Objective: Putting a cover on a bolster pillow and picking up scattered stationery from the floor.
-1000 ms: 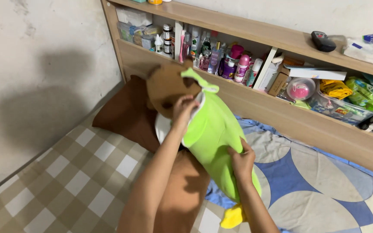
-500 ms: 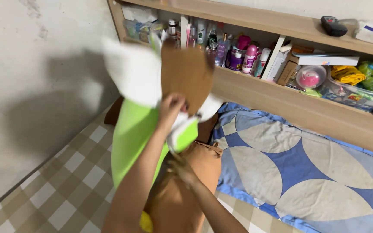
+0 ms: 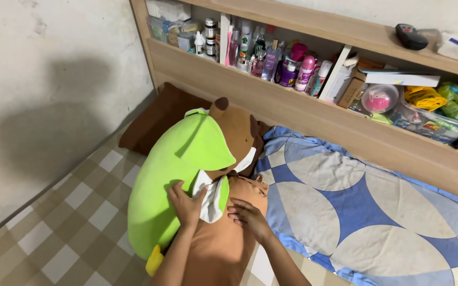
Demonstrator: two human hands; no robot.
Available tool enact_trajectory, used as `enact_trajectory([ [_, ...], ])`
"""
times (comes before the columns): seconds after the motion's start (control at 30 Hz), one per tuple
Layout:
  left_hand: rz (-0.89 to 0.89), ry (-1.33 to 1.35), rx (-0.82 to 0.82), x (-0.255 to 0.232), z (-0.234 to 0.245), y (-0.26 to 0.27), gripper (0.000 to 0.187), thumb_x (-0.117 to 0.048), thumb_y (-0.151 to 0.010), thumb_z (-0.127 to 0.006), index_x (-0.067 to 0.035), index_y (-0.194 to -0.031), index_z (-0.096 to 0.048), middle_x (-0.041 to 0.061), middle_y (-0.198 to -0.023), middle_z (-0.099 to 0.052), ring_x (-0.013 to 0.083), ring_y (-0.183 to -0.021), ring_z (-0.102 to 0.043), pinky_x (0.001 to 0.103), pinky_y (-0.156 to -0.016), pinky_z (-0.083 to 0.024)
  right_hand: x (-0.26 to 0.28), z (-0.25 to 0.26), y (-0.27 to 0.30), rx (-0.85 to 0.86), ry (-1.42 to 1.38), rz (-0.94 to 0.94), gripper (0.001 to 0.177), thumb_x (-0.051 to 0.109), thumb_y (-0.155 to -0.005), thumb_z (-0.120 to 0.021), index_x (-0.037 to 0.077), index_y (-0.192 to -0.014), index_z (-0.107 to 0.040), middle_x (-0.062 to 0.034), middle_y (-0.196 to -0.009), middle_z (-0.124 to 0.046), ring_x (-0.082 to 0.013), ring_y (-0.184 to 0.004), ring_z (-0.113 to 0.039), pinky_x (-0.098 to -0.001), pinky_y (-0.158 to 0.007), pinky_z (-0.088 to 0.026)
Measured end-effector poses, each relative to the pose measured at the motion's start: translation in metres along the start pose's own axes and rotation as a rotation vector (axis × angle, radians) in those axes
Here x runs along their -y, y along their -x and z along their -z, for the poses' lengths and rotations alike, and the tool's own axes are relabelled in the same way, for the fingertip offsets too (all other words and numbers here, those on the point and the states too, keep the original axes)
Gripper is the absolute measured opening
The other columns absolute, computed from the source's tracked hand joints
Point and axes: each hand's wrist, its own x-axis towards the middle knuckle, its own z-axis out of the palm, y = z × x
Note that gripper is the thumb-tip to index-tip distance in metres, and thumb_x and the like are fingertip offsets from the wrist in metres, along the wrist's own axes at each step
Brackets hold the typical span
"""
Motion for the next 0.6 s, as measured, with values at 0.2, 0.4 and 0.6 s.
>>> enact_trajectory([
  [0.2,0.168,-0.411,0.108,0.059,0.028,-0.050,0.126,-0.074,-0.057,-0.082,-0.025,-0.158,-0.025,0.019,-0.165,-0.023,0.0463,-0.149,-0.023,0.084,-0.095,-0.023,0.014,0.004,-0.006,0.004,-0.012,0.074,0.039,0.011,-0.104,-0.049,0.008,-0.142,-0.058,-0.0132,-0.110,-0.073,-0.0192,-0.088,-0.071,-0.0320,-0.079,-0.057],
  [0.4,0.192,-0.457,0.119,0.168,0.011,-0.090,0.115,-0.065,-0.073,-0.075,-0.029,-0.165,-0.017,0.010,-0.167,-0.027,0.0338,-0.150,-0.032,0.083,-0.104,-0.025,0.058,0.077,-0.088,-0.197,0.218,0.409,0.035,0.013,-0.101,-0.058,0.004,-0.134,-0.067,-0.0091,-0.113,-0.075,-0.0152,-0.091,-0.073,-0.0292,-0.082,-0.060],
  [0.6,0.287,-0.297,0.064,0.235,0.019,-0.144,0.089,-0.054,-0.085,-0.074,-0.026,-0.161,-0.038,0.012,-0.156,-0.049,0.0394,-0.137,-0.050,0.078,-0.109,-0.030,0.143,0.066,-0.122,-0.132,0.346,0.417,0.046,0.019,-0.091,-0.071,0.011,-0.136,-0.065,-0.0017,-0.118,-0.067,-0.0134,-0.094,-0.065,-0.0287,-0.076,-0.057],
])
